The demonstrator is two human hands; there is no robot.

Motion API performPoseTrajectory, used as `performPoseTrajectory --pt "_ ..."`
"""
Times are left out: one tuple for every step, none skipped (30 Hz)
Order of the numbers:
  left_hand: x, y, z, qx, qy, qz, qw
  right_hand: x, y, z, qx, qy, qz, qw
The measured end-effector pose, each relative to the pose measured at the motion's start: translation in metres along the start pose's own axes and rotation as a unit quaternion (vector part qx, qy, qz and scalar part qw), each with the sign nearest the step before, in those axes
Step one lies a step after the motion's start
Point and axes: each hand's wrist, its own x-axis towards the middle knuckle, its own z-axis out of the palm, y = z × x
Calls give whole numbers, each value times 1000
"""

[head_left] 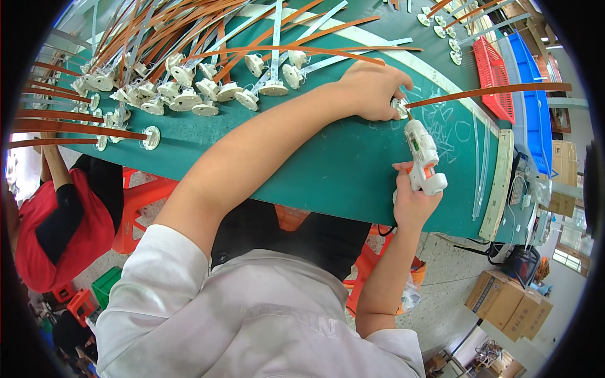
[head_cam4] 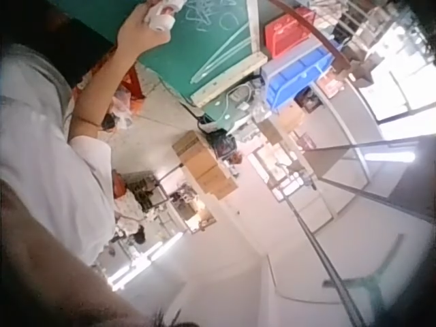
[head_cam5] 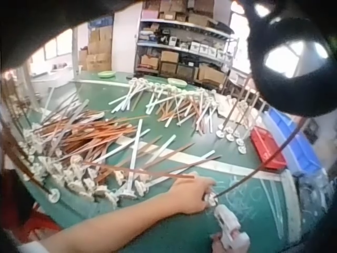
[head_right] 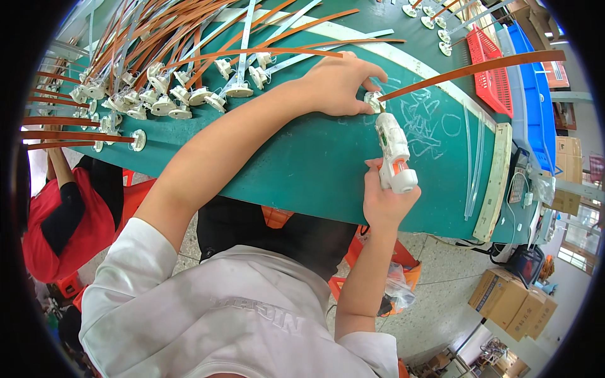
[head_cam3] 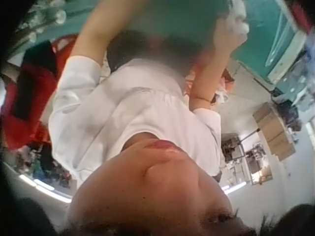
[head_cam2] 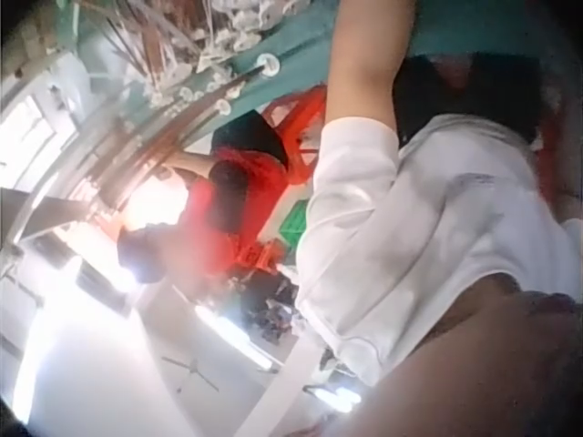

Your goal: Assembling small plastic and wooden components using a hot glue gun at a workstation.

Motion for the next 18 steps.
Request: performPoseTrajectory --pt "0 -1 1 1 5 4 1000 0 0 0 1 0 -3 1000" --pt "0 0 1 0 4 5 1000 0 1 0 0 1 -2 1000" --pt "0 1 0 -2 2 3 1000 0 2 0 -3 8 5 1000" --pt "1 2 0 -4 0 2 1000 0 2 0 -6 15 12 1000" --pt "0 2 0 -4 0 1 1000 1 0 3 -5 14 12 1000" --pt "0 2 0 -6 3 2 1000 1 -4 5 2 25 29 999" --pt "0 1 0 -8 5 3 1000 1 -7 7 9 36 46 998" --pt "0 1 0 -8 5 3 1000 2 -9 6 9 36 46 998" --pt "0 1 0 -9 5 3 1000 2 -10 6 -5 32 41 999" --pt "0 1 -1 -9 5 3 1000 2 -11 6 -19 27 36 999" --pt "1 1 0 -9 5 4 1000 2 -11 6 -20 28 36 999" --pt "1 0 2 -10 10 8 1000 2 -10 7 -21 33 32 999" --pt "2 -1 3 -10 15 13 1000 2 -10 7 -23 38 27 999" --pt "2 -1 3 -10 16 12 1000 2 -10 8 -22 37 27 999" --pt "2 0 2 -9 13 10 1000 2 -12 9 -2 40 33 999" --pt "2 0 2 -9 10 7 1000 2 -13 9 18 42 40 998" --pt "2 0 2 -9 11 7 1000 2 -14 9 18 42 39 998" --pt "1 -1 3 -10 12 8 1000 3 -15 8 0 35 40 999"
